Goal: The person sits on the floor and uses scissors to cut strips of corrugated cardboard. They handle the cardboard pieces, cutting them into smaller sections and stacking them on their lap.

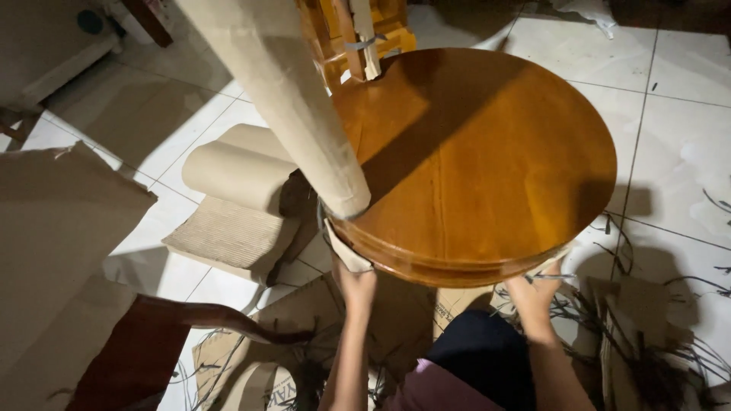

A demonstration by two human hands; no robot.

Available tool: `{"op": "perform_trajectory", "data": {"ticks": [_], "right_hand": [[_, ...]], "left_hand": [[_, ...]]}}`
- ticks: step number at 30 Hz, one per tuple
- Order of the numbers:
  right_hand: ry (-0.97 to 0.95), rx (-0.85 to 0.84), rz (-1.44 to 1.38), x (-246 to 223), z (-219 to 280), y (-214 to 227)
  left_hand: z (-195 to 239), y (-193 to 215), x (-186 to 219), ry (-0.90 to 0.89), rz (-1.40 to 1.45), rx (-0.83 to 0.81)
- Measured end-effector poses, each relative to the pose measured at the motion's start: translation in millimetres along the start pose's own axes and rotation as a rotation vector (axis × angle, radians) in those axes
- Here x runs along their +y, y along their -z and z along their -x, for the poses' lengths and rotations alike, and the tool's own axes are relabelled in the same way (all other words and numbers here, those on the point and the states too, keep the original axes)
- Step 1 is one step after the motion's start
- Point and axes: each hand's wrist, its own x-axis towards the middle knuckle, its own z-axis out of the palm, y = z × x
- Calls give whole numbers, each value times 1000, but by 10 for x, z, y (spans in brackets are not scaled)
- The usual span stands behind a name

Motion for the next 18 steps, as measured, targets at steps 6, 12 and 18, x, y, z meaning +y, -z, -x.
{"op": "perform_trajectory", "data": {"ticks": [6, 12, 18], "right_hand": [[-37, 35, 141, -494, -327, -291], [-190, 137, 155, 35, -281, -463], [-154, 150, 219, 137, -365, -441]], "left_hand": [[-123, -38, 750, 222, 4, -77], [-723, -338, 6, 204, 57, 5], [-664, -308, 449, 166, -10, -43]]}}
